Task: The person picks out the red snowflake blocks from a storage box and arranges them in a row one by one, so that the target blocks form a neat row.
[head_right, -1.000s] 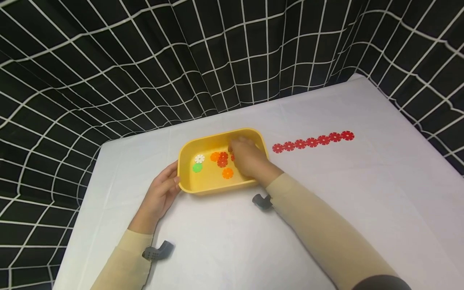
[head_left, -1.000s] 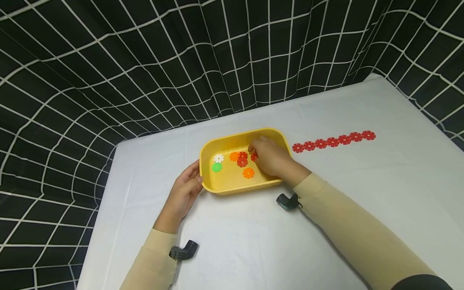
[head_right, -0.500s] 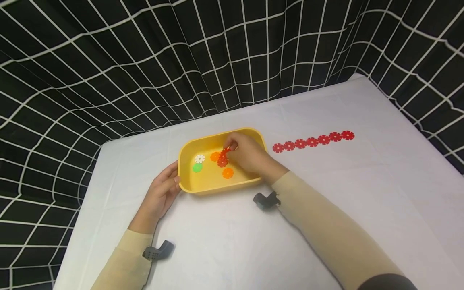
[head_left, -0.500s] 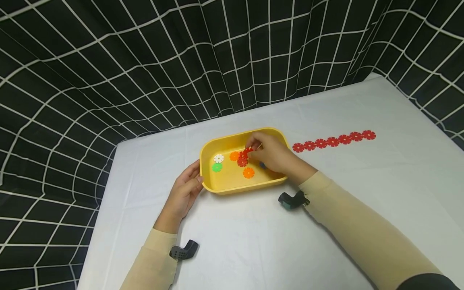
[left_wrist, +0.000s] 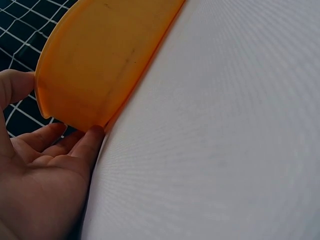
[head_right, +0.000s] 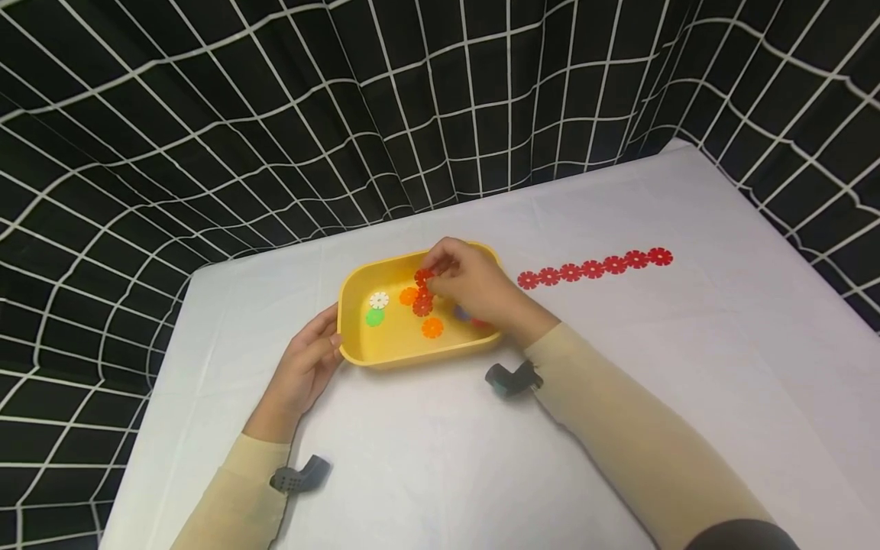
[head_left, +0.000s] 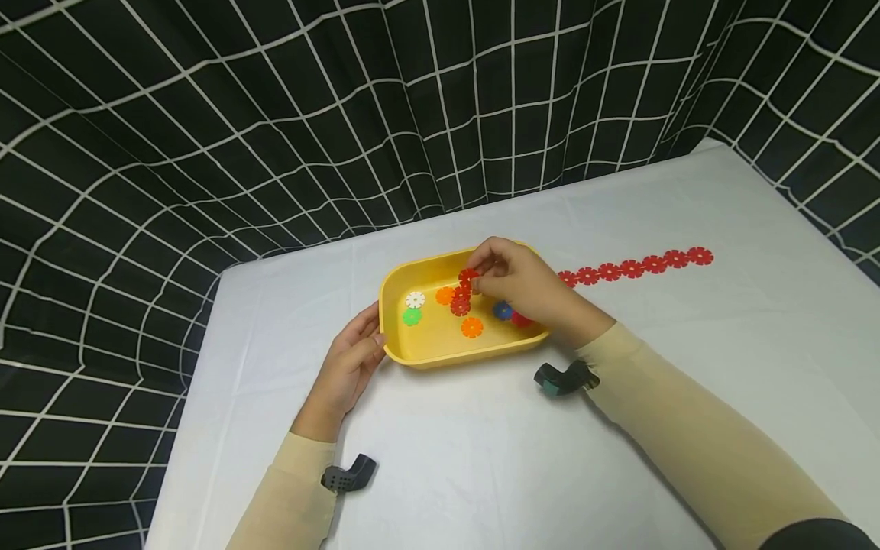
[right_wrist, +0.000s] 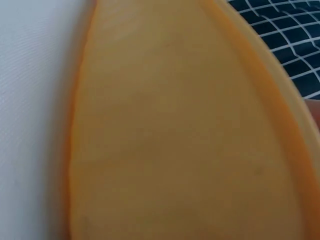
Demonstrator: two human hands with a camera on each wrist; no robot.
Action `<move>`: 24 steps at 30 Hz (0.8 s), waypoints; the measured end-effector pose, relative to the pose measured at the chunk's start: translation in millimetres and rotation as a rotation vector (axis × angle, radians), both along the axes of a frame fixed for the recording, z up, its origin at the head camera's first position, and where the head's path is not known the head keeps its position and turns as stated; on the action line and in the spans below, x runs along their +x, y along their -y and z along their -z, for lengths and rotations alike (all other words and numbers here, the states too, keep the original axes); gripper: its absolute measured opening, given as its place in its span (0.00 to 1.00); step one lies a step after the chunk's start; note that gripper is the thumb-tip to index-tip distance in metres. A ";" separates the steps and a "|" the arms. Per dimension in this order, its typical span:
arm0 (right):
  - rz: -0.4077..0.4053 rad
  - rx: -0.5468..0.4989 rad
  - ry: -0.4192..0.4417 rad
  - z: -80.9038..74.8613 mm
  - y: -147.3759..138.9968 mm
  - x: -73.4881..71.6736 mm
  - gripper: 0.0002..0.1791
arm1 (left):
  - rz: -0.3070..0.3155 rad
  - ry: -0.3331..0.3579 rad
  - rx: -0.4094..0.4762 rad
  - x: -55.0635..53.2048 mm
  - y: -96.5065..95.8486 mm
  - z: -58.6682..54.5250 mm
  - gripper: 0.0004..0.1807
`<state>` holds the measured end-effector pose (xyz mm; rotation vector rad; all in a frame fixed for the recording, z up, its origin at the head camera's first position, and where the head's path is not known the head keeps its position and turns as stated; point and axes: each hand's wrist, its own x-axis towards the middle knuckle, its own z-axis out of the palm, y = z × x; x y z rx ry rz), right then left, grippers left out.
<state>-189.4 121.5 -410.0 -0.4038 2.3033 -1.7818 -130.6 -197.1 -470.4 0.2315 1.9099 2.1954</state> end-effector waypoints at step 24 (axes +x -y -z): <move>0.279 -0.071 0.085 -16.4 -123.0 -30.8 0.19 | -0.003 0.005 0.001 -1.1 -0.2 -0.1 0.36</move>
